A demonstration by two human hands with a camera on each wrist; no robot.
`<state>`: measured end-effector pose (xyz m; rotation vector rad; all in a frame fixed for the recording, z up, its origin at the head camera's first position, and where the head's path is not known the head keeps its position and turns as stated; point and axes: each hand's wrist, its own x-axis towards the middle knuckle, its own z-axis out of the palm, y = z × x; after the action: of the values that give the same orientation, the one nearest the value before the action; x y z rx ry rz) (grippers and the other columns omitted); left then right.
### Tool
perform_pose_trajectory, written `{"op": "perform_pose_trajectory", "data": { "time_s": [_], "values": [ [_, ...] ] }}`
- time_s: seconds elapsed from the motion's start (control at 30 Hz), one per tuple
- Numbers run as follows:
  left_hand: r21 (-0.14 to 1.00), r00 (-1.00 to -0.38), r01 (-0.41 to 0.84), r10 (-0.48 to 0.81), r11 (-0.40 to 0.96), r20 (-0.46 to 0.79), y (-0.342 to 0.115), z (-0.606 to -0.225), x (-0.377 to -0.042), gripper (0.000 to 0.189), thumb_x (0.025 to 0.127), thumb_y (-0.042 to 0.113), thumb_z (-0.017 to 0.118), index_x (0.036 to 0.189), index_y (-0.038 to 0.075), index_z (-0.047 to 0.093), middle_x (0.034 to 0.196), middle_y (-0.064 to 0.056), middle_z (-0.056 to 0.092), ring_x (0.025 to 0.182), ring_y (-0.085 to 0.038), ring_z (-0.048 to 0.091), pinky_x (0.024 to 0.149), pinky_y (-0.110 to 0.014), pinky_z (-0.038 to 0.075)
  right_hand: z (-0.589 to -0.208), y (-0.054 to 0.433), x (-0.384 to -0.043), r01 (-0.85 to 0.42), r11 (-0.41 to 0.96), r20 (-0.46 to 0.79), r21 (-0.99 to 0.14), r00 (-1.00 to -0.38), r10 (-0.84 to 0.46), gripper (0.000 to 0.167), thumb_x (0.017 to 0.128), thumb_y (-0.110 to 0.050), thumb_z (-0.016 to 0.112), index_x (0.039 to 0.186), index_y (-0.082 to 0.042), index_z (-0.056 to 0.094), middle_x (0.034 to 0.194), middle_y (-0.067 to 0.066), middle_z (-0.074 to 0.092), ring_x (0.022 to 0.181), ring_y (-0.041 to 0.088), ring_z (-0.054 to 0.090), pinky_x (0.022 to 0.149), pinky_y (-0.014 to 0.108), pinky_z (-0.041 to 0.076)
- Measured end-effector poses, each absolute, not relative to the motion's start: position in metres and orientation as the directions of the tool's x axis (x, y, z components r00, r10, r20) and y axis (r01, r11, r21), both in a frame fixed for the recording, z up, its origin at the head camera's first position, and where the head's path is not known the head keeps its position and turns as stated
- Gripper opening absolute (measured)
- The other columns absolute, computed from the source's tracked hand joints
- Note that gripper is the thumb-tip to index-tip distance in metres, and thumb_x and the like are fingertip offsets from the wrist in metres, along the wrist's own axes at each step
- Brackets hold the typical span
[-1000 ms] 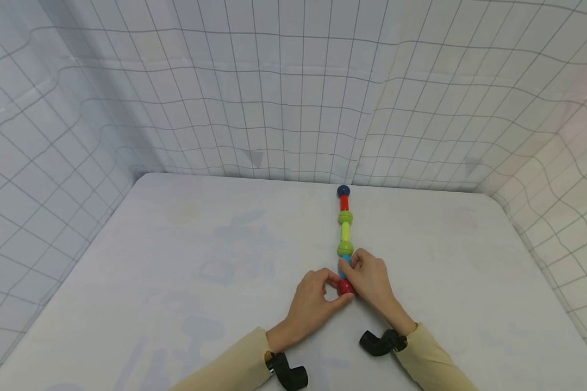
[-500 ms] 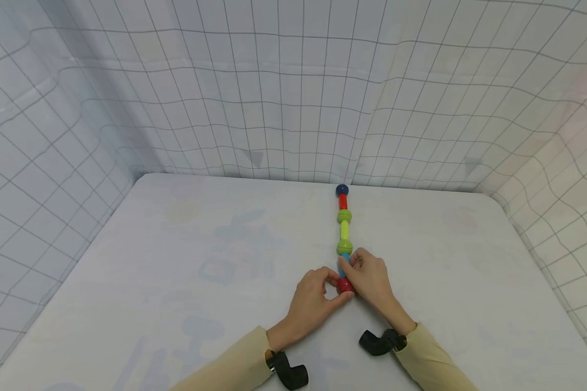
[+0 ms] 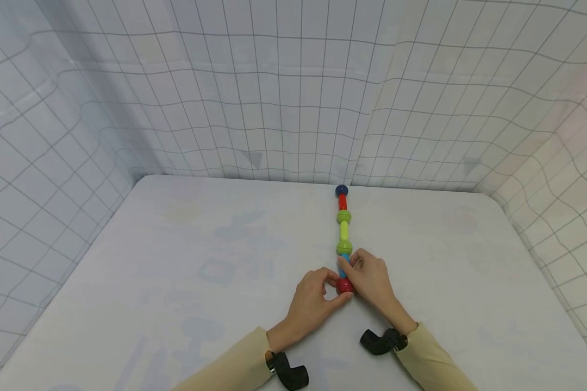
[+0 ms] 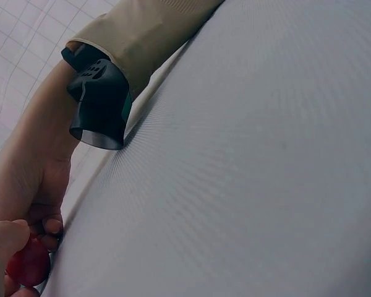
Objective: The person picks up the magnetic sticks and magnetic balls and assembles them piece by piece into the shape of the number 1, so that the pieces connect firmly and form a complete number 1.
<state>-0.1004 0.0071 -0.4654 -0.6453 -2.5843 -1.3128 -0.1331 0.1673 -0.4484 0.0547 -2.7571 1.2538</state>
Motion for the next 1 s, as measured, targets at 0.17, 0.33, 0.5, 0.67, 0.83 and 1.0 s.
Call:
{"op": "perform_pose_trajectory", "data": {
  "time_s": [0.17,0.33,0.5,0.67,0.83,1.0],
  "values": [
    [0.724,-0.888,0.458,0.301,0.516,0.347,0.0071,-0.4665,-0.1006,0.031,0.082,0.04,0.074,0.097,0.016,0.062,0.087,0.01,0.061,0.068,-0.005,0.042,0.06,-0.019,0.036,-0.4489,0.1692,-0.134,-0.064,0.647,0.098,-0.76,-0.995,0.017,0.028,0.087,-0.029,0.069,0.075,-0.007,0.058,0.049,-0.003,0.047,0.039,0.012,0.044,0.038,0.025,0.034],
    [0.724,-0.886,0.461,0.303,0.513,0.35,0.007,-0.4662,-0.1006,0.031,0.082,0.039,0.074,0.097,0.016,0.062,0.087,0.01,0.061,0.068,-0.005,0.042,0.061,-0.019,0.036,-0.4491,0.17,-0.1347,-0.063,0.63,0.091,-0.774,-0.996,0.012,0.029,0.088,-0.031,0.069,0.076,-0.006,0.059,0.048,-0.002,0.048,0.034,0.011,0.045,0.036,0.026,0.036],
    [0.719,-0.883,0.468,0.308,0.513,0.355,0.0069,-0.4655,-0.1007,0.031,0.082,0.038,0.075,0.098,0.016,0.061,0.087,0.01,0.062,0.068,-0.006,0.043,0.06,-0.018,0.036,-0.4477,0.1704,-0.1354,-0.03,0.594,0.048,-0.804,-0.999,0.015,0.029,0.088,-0.031,0.068,0.076,-0.006,0.059,0.048,-0.001,0.05,0.032,0.013,0.048,0.034,0.026,0.039],
    [0.716,-0.882,0.47,0.308,0.516,0.357,0.0069,-0.4639,-0.1004,0.031,0.081,0.036,0.076,0.098,0.015,0.061,0.086,0.01,0.062,0.068,-0.006,0.043,0.061,-0.019,0.036,-0.4461,0.1709,-0.1353,-0.015,0.573,0.029,-0.819,-0.999,0.016,0.03,0.089,-0.032,0.068,0.078,-0.005,0.059,0.049,0.0,0.051,0.031,0.013,0.048,0.033,0.027,0.04],
    [0.72,-0.887,0.46,0.307,0.52,0.345,0.0074,-0.4625,-0.1,0.031,0.081,0.035,0.077,0.098,0.015,0.061,0.086,0.01,0.062,0.068,-0.007,0.043,0.061,-0.019,0.036,-0.4464,0.172,-0.1354,-0.012,0.564,0.022,-0.825,-1.0,0.011,0.03,0.089,-0.031,0.067,0.079,-0.005,0.059,0.048,0.0,0.051,0.03,0.013,0.048,0.033,0.028,0.04],
    [0.721,-0.889,0.456,0.306,0.521,0.341,0.0074,-0.4628,-0.0999,0.031,0.081,0.036,0.076,0.098,0.015,0.061,0.086,0.009,0.062,0.069,-0.007,0.043,0.061,-0.019,0.036,-0.4463,0.1733,-0.136,-0.002,0.569,0.007,-0.823,-1.0,0.007,0.03,0.09,-0.033,0.066,0.079,-0.005,0.059,0.049,0.001,0.052,0.031,0.015,0.05,0.033,0.027,0.039]
  ]
}}
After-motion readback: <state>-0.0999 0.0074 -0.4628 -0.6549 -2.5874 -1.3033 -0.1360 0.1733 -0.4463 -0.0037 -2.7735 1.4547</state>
